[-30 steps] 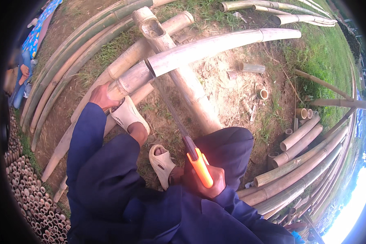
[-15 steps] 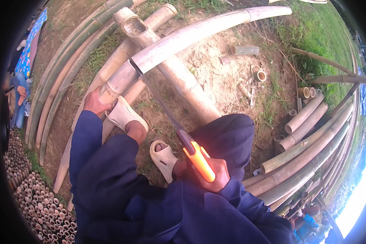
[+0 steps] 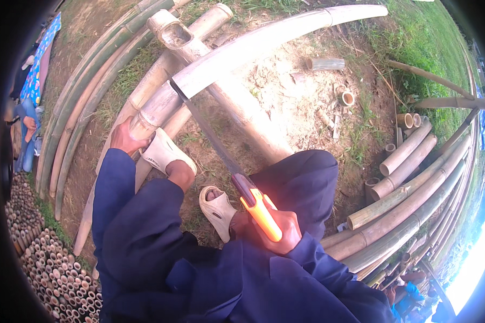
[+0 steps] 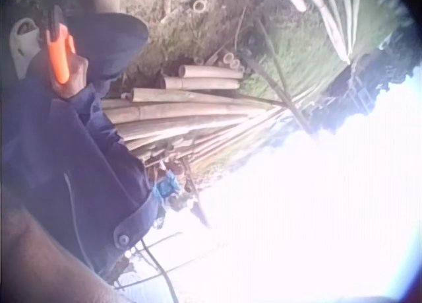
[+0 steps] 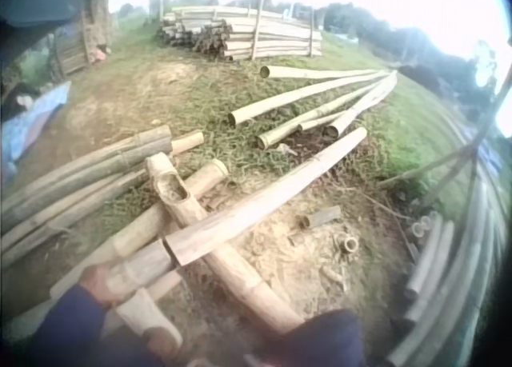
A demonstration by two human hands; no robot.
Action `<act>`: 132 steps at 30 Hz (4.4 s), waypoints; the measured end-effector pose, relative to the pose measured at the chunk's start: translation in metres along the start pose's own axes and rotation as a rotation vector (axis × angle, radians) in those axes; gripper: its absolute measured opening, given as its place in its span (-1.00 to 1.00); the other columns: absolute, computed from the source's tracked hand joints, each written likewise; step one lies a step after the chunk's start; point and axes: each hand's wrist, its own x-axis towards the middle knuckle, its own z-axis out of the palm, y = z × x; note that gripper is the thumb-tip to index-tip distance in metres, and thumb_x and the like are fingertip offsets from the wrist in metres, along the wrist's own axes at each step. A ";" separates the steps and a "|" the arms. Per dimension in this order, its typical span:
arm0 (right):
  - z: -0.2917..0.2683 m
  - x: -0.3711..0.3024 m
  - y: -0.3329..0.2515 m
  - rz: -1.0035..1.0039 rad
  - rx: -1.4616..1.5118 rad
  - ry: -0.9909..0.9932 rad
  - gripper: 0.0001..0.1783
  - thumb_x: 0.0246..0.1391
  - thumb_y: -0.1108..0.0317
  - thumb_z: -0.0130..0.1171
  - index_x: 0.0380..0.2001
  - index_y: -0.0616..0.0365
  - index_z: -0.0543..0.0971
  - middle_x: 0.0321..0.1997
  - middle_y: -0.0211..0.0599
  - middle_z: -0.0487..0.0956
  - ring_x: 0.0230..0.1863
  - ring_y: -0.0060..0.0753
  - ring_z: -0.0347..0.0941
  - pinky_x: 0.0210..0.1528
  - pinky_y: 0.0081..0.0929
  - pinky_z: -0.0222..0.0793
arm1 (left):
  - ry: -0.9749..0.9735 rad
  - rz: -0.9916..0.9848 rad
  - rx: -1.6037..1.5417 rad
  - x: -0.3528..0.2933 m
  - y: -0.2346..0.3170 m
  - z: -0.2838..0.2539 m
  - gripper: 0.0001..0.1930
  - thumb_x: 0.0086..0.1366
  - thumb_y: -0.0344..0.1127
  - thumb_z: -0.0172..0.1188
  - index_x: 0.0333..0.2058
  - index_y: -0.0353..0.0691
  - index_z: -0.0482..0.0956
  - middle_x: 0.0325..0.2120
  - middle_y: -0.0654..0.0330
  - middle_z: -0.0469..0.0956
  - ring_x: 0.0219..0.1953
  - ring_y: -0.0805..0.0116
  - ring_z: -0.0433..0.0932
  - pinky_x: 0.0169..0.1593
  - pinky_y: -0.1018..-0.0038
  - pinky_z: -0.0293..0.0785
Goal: The person uses a hand saw to cut bamboo poles into shorter sections. They position each pole on a makeshift stand, saw through it, then move the cut piece aside and repeat the process with additional poles.
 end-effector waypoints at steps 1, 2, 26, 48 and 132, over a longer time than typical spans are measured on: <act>0.005 0.018 0.003 0.003 0.015 -0.014 -0.79 0.10 0.50 0.36 -0.17 0.27 0.70 -0.53 -0.06 0.62 -0.53 -0.06 0.62 -0.36 -0.32 0.52 | 0.007 0.010 -0.007 0.000 0.000 0.000 -0.25 -0.21 -0.07 0.51 0.03 -0.25 0.59 -0.23 -0.21 0.70 -0.11 -0.19 0.69 0.00 0.07 0.59; 0.019 0.060 0.022 -0.028 -0.012 -0.043 -0.90 0.13 0.46 0.34 -0.35 0.28 0.65 -0.60 -0.04 0.53 -0.61 -0.04 0.52 -0.46 -0.25 0.42 | -0.016 0.002 -0.013 0.004 0.002 0.005 -0.25 -0.21 -0.07 0.51 0.03 -0.25 0.59 -0.23 -0.21 0.70 -0.11 -0.20 0.69 0.00 0.07 0.59; -0.006 0.009 0.022 0.005 -0.035 -0.068 -0.84 0.08 0.51 0.37 -0.24 0.31 0.68 -0.51 -0.06 0.62 -0.51 -0.02 0.62 -0.36 -0.32 0.52 | 0.029 -0.065 0.077 0.008 0.002 0.002 -0.06 -0.19 0.17 0.59 0.09 -0.37 0.53 -0.18 -0.23 0.68 -0.07 -0.19 0.68 0.02 0.07 0.59; -0.145 -0.086 0.171 0.327 -0.632 0.713 -0.83 0.24 0.38 0.28 -0.23 0.29 0.61 -0.50 -0.26 0.59 -0.47 -0.48 0.49 -0.32 -0.40 0.47 | 0.051 -0.134 0.077 0.056 -0.034 0.020 -0.17 -0.17 -0.02 0.59 0.11 -0.23 0.53 -0.03 -0.07 0.65 0.06 -0.03 0.62 0.18 0.15 0.53; 0.215 0.519 -0.058 -0.869 -1.322 -0.334 -0.25 -0.21 0.31 0.57 0.13 0.10 0.54 -0.02 -0.02 0.57 0.10 0.06 0.54 0.24 0.08 0.48 | 1.063 -0.717 -1.167 -0.039 -0.283 0.003 -0.15 0.24 -0.04 0.40 0.38 -0.29 0.21 0.23 -0.23 0.34 0.20 0.06 0.40 0.24 0.23 0.38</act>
